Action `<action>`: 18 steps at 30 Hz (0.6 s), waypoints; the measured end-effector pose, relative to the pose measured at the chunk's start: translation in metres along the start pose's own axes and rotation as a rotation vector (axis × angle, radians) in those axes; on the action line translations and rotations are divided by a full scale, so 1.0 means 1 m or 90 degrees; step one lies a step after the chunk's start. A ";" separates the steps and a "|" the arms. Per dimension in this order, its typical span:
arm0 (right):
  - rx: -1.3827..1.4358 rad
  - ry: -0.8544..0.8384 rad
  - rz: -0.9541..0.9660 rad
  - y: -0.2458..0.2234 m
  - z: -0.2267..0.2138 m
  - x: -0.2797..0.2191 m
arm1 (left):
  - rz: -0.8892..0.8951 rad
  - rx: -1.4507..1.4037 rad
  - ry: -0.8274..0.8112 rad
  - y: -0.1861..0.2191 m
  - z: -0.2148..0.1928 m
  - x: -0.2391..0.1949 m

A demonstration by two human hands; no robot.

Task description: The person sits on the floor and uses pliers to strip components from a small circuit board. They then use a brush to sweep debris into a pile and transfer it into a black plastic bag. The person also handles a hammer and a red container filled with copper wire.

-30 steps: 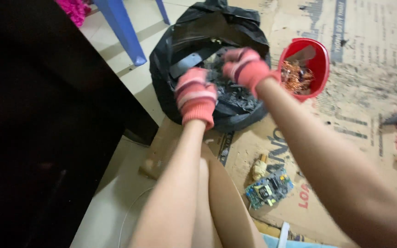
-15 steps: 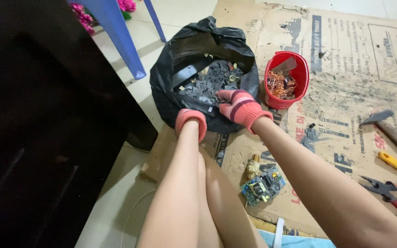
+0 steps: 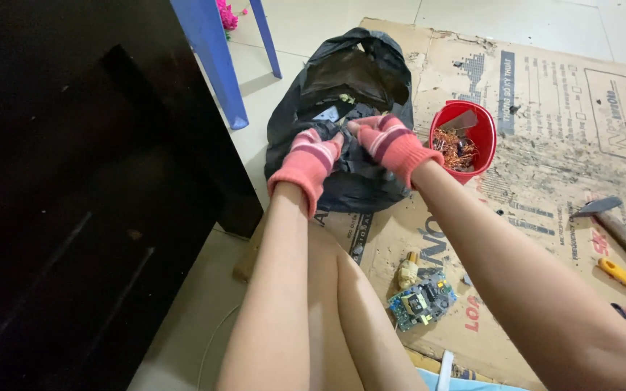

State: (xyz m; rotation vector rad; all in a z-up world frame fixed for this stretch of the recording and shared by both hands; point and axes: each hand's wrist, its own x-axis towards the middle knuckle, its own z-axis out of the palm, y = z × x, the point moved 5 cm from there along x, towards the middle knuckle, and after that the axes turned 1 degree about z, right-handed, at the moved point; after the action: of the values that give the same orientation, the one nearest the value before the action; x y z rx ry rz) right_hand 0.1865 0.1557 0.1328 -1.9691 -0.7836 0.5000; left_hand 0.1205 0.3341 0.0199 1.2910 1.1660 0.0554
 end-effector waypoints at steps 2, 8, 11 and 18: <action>-0.041 0.032 0.050 -0.001 -0.008 -0.001 | 0.020 -0.094 -0.079 0.000 -0.001 -0.017; -0.112 -0.033 0.127 0.013 0.001 -0.021 | 0.087 -0.110 -0.019 0.012 -0.012 -0.138; -0.045 -0.014 0.070 0.008 -0.003 -0.035 | 0.114 -0.068 0.069 0.019 -0.027 -0.164; -0.089 -0.178 -0.038 0.021 -0.003 -0.044 | 0.151 0.244 0.282 0.066 -0.033 -0.175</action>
State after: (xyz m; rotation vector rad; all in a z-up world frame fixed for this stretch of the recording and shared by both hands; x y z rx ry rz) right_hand 0.1639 0.1155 0.1171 -2.0219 -1.0738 0.7120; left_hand 0.0518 0.2738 0.1862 1.8158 1.4366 0.3183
